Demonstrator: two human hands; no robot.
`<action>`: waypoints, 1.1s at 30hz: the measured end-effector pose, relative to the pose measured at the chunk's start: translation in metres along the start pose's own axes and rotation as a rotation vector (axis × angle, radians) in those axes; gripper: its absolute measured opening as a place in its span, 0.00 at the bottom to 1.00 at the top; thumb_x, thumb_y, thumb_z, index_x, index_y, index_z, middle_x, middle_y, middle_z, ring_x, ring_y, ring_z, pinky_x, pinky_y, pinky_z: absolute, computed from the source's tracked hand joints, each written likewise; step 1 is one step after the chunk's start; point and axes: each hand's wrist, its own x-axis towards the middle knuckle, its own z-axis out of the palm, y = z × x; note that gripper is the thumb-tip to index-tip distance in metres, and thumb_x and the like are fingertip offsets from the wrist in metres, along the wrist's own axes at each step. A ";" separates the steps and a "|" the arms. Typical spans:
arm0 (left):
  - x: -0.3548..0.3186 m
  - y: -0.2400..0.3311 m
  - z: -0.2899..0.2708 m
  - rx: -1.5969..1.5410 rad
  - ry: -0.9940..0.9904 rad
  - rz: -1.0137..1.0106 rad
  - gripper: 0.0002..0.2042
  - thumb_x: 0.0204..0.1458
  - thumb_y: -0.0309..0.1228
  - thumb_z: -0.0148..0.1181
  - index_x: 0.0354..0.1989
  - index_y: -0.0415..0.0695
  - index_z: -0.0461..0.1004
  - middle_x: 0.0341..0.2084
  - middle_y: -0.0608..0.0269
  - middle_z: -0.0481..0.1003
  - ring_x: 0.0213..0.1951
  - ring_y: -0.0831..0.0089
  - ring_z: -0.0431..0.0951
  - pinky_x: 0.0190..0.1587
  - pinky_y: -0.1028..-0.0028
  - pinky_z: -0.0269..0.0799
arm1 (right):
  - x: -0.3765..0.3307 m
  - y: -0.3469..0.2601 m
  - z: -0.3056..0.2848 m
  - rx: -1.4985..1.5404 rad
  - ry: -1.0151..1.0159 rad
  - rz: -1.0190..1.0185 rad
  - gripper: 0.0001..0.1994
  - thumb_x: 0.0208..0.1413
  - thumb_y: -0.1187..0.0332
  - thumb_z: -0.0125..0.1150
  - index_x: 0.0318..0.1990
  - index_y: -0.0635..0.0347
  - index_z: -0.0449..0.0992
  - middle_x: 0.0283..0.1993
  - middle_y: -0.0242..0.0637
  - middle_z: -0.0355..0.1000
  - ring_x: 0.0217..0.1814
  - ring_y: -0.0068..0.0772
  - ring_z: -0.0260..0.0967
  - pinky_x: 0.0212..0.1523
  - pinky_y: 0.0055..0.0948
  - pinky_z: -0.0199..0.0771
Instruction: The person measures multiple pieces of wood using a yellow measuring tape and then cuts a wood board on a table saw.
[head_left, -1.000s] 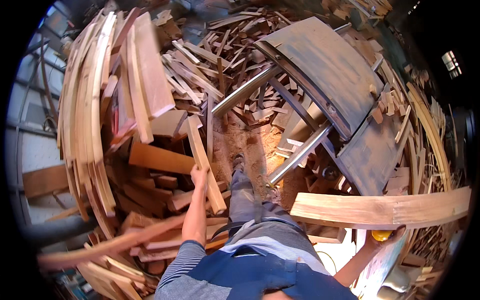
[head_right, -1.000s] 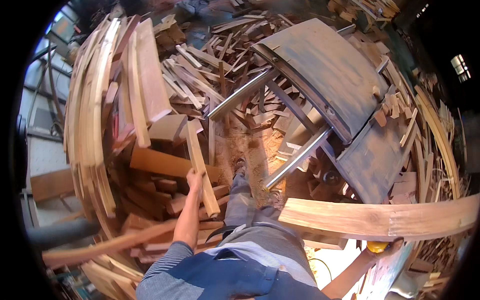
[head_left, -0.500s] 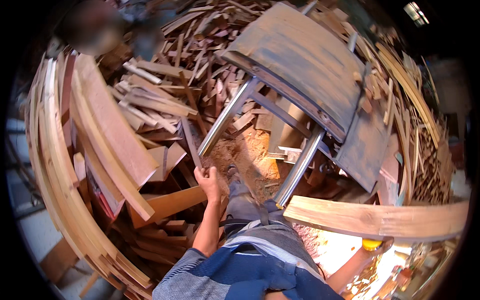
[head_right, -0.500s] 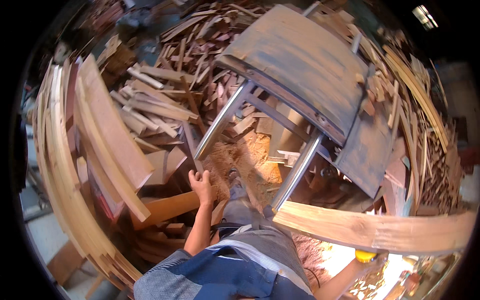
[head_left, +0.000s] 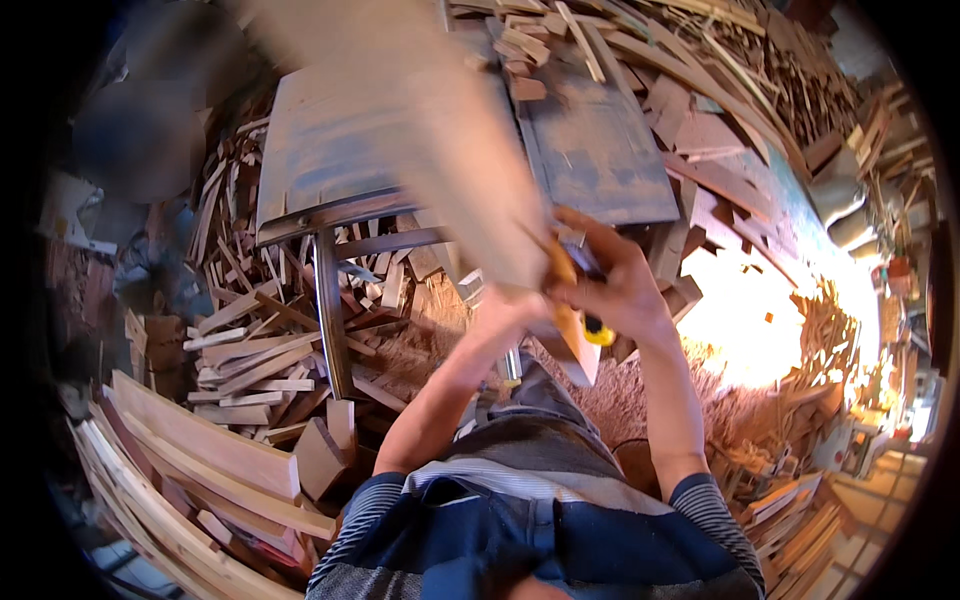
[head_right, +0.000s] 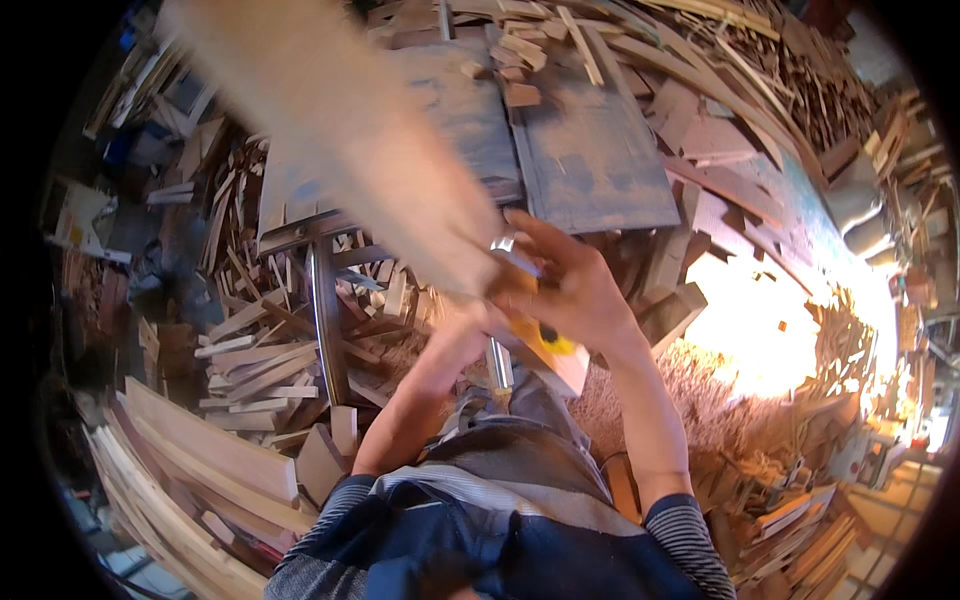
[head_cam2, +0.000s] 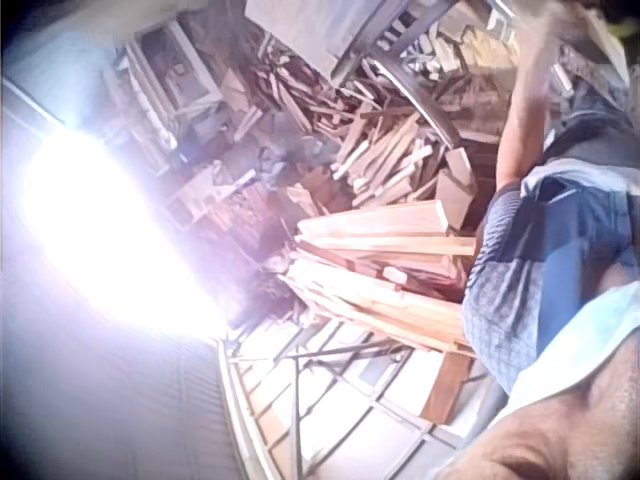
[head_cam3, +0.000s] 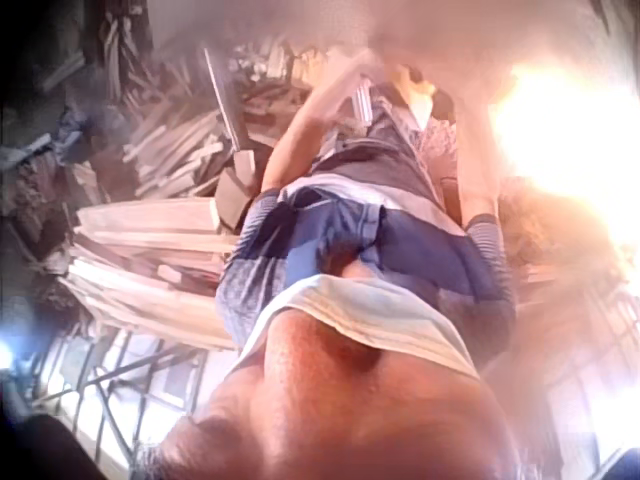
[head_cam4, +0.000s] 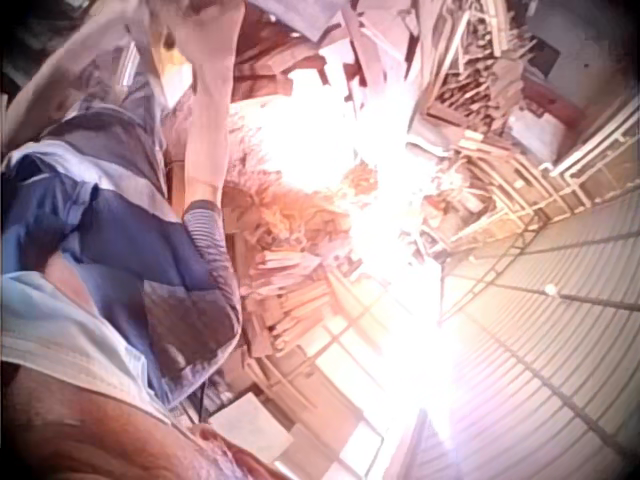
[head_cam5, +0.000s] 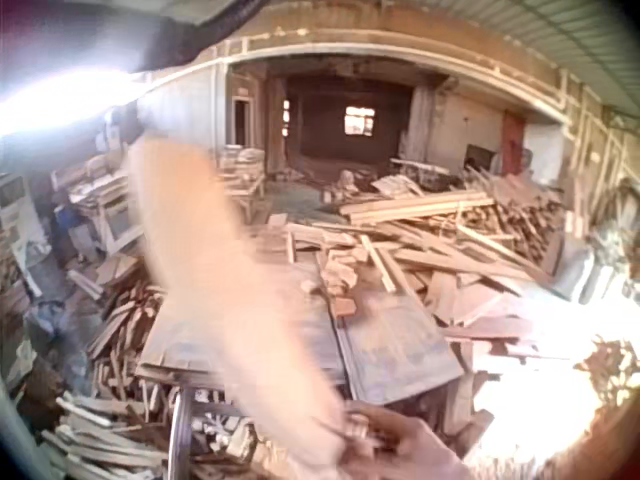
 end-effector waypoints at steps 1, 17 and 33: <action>0.007 -0.003 0.001 0.061 0.132 0.052 0.31 0.48 0.32 0.65 0.61 0.35 0.64 0.52 0.52 0.73 0.53 0.65 0.76 0.53 0.63 0.76 | 0.005 0.002 -0.009 0.245 0.018 0.134 0.34 0.49 0.74 0.75 0.64 0.67 0.68 0.55 0.39 0.75 0.49 0.26 0.75 0.51 0.26 0.77; 0.082 0.019 -0.095 -0.265 0.686 0.494 0.40 0.56 0.69 0.50 0.67 0.52 0.60 0.56 0.57 0.70 0.56 0.51 0.72 0.63 0.46 0.68 | -0.057 0.198 -0.127 0.376 0.263 0.562 0.29 0.58 0.59 0.69 0.64 0.62 0.72 0.48 0.41 0.79 0.37 0.23 0.77 0.32 0.22 0.75; 0.201 0.040 -0.222 -0.370 0.567 0.218 0.44 0.61 0.70 0.26 0.69 0.42 0.58 0.62 0.51 0.67 0.62 0.52 0.69 0.69 0.50 0.60 | 0.070 0.162 -0.024 0.655 0.515 0.580 0.16 0.51 0.67 0.71 0.42 0.69 0.76 0.33 0.42 0.78 0.19 0.29 0.73 0.21 0.26 0.73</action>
